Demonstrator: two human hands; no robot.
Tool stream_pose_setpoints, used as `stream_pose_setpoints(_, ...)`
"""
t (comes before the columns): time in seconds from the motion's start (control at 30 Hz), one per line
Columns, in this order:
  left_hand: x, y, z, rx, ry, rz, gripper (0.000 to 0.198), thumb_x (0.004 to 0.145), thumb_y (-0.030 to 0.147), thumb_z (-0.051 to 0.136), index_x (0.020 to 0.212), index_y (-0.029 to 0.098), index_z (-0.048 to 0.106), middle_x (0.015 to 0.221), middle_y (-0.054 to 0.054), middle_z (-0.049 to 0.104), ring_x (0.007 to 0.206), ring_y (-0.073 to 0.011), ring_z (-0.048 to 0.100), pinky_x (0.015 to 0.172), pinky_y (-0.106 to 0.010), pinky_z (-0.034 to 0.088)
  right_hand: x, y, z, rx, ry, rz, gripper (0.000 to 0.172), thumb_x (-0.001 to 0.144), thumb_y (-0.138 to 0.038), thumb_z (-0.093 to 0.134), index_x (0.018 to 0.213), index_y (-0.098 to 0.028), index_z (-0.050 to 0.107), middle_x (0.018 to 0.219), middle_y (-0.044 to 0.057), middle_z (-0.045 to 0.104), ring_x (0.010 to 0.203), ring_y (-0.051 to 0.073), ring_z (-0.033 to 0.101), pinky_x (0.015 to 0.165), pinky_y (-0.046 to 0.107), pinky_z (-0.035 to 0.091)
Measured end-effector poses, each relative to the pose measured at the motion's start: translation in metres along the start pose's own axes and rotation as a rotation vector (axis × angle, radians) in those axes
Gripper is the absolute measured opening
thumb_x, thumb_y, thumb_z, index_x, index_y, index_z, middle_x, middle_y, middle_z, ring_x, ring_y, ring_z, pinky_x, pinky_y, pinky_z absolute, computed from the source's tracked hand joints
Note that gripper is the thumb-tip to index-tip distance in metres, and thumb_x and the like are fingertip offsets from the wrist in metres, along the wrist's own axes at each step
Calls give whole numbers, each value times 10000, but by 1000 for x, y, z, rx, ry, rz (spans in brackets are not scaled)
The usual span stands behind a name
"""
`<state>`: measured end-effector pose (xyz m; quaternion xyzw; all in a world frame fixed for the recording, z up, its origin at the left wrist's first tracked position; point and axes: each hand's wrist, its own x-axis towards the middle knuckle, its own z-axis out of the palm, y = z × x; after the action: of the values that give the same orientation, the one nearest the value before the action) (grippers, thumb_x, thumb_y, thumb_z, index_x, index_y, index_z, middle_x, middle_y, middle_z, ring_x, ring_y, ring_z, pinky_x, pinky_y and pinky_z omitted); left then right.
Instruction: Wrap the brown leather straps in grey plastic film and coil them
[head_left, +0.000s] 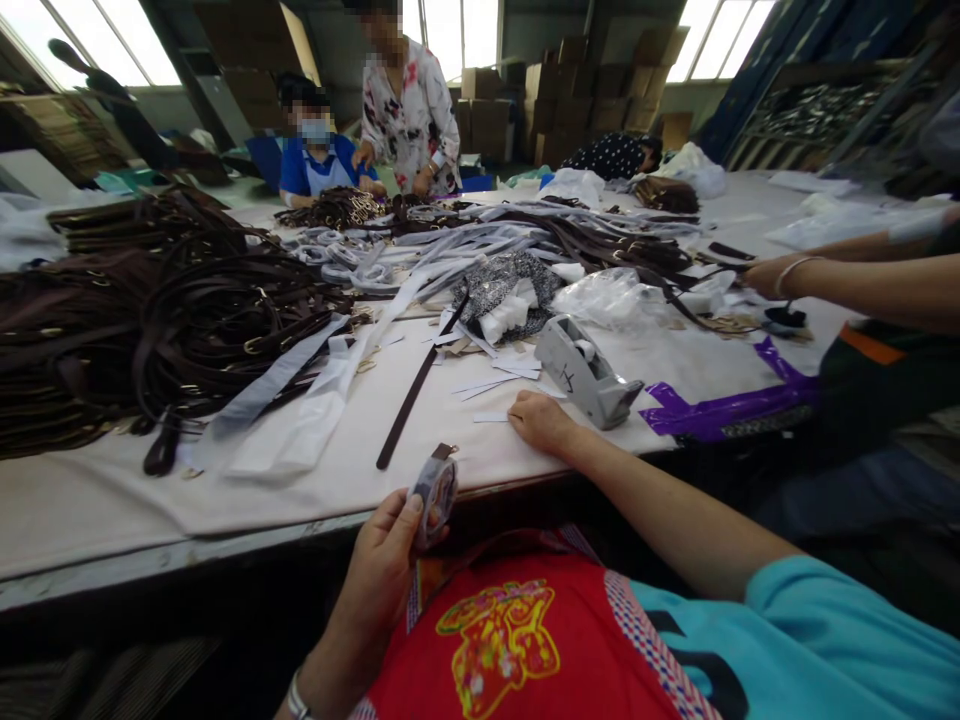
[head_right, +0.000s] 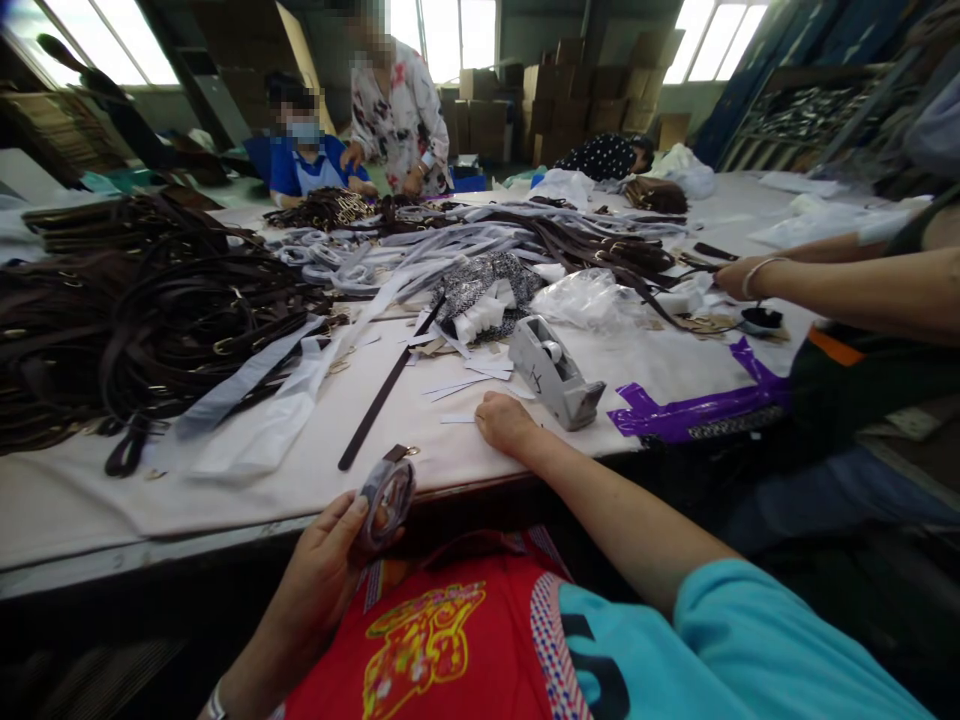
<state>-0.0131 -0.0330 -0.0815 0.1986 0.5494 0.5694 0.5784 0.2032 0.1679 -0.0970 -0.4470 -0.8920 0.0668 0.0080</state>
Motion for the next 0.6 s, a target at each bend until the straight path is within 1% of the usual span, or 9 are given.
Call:
stream_pose_setpoints(0.1,-2,1,1,4,-13,5,360,782,413,759,977,131,646,873,-52,708,704,-147,658,709,-288,585,-3,-6,-2,-54,-22,-29,305,964,-224,479,931,-78,745,998,175,667,940,239,622,834,300,450)
stream_pose_setpoints(0.23,-3,1,2,1,-56,2,352,798,409,748,996,130,663,842,-48,697,693,-141,644,691,-268,570,0,-10,-7,-111,-77,-84,273,896,-69,466,948,-46,733,964,197,665,901,270,635,773,328,466)
stream_pose_setpoints(0.33,-3,1,3,17,-76,2,354,801,416,745,1009,138,676,781,-29,674,703,-151,645,701,-268,564,4,-10,-10,-130,-117,-125,277,873,-31,464,949,-39,730,956,202,669,892,271,641,772,331,468)
stream_pose_setpoints(0.43,-4,0,3,32,-76,3,333,813,419,732,1004,151,680,770,-16,666,716,-152,643,701,-255,556,8,-9,-13,-132,-144,-146,262,876,-42,479,934,-46,734,945,195,677,894,261,644,782,320,466)
stream_pose_setpoints(0.6,-5,-1,3,21,-85,-9,345,807,431,731,1002,149,683,878,-54,709,745,-164,650,712,-265,557,12,-6,-16,-107,-145,-113,283,940,-156,475,909,-63,741,960,180,691,861,227,650,760,283,460)
